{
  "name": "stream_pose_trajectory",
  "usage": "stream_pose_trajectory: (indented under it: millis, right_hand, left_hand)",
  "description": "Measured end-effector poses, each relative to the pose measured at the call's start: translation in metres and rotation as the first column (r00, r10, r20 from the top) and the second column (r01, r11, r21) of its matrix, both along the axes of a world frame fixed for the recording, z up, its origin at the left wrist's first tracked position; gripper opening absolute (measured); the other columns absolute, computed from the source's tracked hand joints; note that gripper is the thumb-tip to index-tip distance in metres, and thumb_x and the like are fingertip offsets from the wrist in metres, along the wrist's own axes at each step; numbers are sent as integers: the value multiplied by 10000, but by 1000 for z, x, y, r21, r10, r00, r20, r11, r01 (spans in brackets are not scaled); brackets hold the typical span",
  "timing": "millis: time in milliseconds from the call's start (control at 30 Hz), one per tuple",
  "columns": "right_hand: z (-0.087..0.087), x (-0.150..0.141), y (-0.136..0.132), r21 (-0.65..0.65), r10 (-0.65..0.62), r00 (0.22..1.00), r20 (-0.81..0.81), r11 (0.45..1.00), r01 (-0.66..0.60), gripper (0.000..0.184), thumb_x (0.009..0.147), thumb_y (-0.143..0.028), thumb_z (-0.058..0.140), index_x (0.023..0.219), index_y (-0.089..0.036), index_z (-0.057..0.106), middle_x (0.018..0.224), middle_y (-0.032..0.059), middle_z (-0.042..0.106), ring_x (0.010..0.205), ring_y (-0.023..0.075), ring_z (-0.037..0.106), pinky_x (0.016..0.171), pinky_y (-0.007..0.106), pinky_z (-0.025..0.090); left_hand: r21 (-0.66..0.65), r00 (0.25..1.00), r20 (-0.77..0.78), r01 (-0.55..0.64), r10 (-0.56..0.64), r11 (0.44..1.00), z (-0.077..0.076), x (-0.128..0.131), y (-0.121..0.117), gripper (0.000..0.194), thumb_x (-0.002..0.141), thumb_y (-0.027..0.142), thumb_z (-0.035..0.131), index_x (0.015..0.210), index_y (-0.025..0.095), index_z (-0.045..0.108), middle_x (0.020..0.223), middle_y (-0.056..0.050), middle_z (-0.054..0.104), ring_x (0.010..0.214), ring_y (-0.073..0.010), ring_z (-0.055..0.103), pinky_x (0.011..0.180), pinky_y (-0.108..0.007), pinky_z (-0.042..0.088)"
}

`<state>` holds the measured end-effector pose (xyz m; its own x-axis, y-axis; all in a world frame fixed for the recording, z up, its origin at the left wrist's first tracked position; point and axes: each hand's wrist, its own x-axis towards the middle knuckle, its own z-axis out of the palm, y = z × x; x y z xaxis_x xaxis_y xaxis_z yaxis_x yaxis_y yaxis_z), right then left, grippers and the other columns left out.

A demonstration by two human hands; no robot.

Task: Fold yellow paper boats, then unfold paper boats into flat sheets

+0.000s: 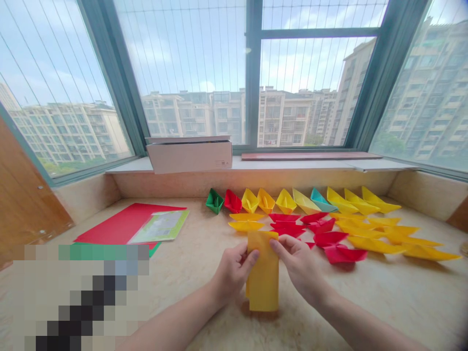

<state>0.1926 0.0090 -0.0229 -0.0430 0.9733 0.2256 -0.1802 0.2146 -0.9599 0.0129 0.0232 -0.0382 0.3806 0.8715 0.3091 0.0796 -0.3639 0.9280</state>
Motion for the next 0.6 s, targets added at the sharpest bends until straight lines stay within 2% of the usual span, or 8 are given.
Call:
stream_pose_trajectory:
  millis: [133,233,333,433,600]
  right_hand:
    - [-6,-2,6,21,14,1000,-12,1000,-14,314,835,-493,712,907,-187,725,881,66,735,810,218,649,778,335,508]
    - [-6,-6,10,36,4,999,-52,999,-2,316,821,-499,722,908,-195,720,879,62,733,796,213,647,768,331,510]
    - [-4,-8,12,68,-40,998,-38,997,42,326,792,-513,743,821,-190,704,792,46,712,739,198,623,704,303,499]
    - [0,-8,13,107,-87,996,22,991,84,351,785,-528,742,751,-185,675,749,42,692,718,194,607,674,293,486]
    - [5,-9,12,105,-22,1000,12,994,21,356,800,-521,728,944,-196,709,918,78,740,831,237,661,785,353,521]
  left_hand:
    - [-14,1000,-9,12,-12,1000,-3,-1,4,414,955,505,479,822,126,579,696,-14,550,597,-113,458,527,-214,340]
    - [3,1000,-26,-9,9,1000,-5,-2,8,446,962,517,448,738,142,538,630,13,488,542,-95,405,487,-209,296]
    - [35,998,-44,-51,52,998,-5,-2,13,480,953,535,445,648,165,461,577,35,412,511,-85,354,467,-209,259]
    - [75,994,-62,-82,87,994,-5,-1,18,488,943,555,444,649,165,465,586,30,417,524,-92,362,472,-214,258]
    - [123,989,-67,-121,130,985,-3,4,23,502,929,560,458,616,168,450,572,33,403,521,-90,331,468,-221,232]
